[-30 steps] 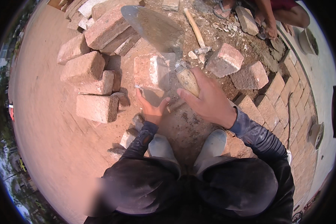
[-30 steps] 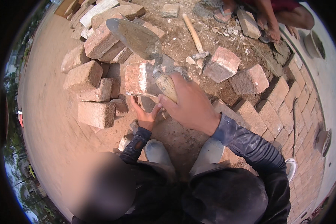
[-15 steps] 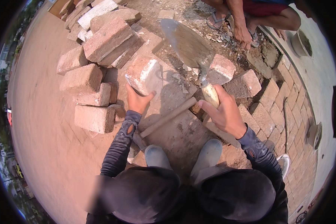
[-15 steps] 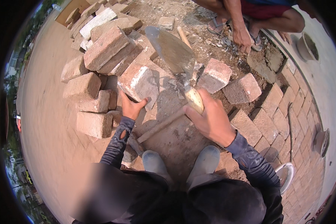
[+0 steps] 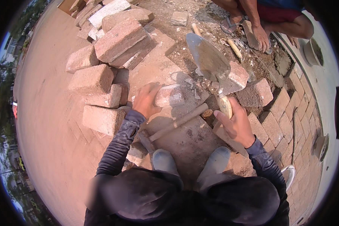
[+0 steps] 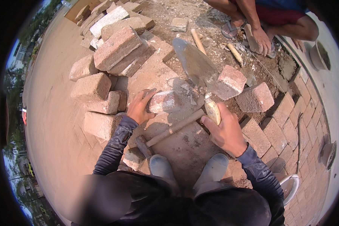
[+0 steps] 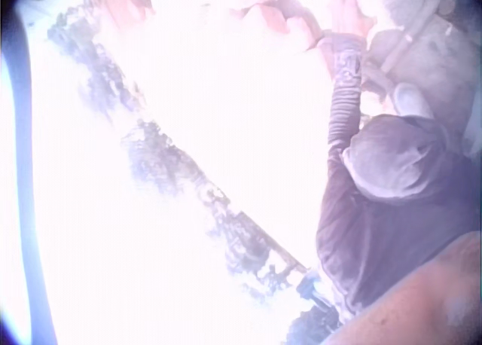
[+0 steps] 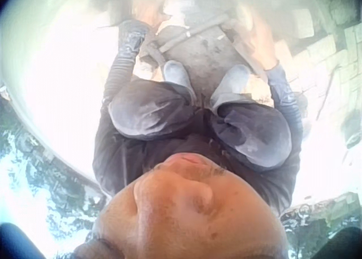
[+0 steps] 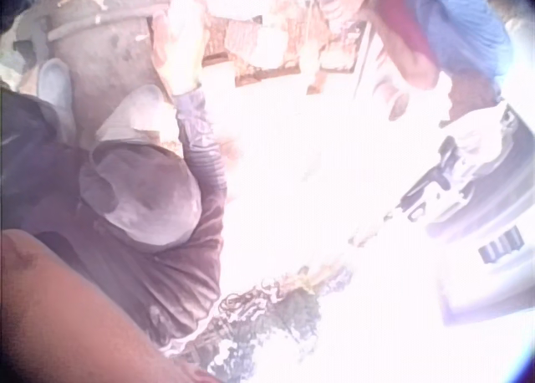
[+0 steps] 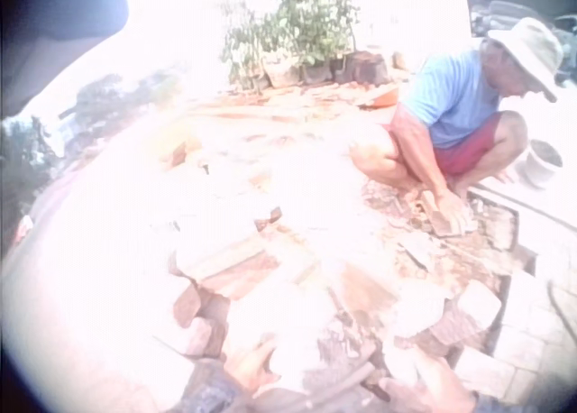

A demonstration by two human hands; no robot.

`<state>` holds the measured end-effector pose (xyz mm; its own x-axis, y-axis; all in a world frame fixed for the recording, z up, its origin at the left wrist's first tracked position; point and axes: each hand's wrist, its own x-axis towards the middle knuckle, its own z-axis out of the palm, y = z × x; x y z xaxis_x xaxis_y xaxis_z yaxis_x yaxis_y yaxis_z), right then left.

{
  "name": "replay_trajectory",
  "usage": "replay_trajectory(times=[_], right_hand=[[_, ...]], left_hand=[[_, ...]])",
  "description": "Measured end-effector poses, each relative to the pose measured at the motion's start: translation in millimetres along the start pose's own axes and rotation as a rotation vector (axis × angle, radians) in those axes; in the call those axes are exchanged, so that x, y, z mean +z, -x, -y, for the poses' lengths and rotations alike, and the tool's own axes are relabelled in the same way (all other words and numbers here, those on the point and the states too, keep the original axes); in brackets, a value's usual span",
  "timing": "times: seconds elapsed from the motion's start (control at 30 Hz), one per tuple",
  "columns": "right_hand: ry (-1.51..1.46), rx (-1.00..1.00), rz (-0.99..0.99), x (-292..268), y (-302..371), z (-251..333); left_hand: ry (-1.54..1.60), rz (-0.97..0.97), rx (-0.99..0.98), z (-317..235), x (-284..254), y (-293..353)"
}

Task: The person sits on the ground and uses a hammer to break a large brick into smaller pieces. They then use a trowel to apply mortar to the ground and place the cut bricks into a paving pattern. Another person is visible in the background performing similar tasks.

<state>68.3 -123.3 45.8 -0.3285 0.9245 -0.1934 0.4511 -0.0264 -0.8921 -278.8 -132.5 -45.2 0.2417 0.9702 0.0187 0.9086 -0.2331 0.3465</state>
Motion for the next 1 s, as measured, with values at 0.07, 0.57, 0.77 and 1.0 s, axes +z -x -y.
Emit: replay_trajectory(times=[0.07,0.57,0.77,1.0], right_hand=[[0.017,-0.004,0.038,14.1,-6.4,0.4],[0.194,-0.260,0.189,58.0,-37.6,-13.9],[0.337,-0.399,0.147,58.6,-45.7,-13.3],[0.490,-0.407,0.086,46.8,-58.1,-26.2]], left_hand=[[-0.077,-0.139,-0.210,-5.7,8.7,32.0],[0.018,-0.479,-0.267,10.5,70.3,62.8],[0.004,-0.599,-0.306,17.7,47.3,31.3],[-0.051,-0.742,-0.317,11.3,66.6,20.6]])
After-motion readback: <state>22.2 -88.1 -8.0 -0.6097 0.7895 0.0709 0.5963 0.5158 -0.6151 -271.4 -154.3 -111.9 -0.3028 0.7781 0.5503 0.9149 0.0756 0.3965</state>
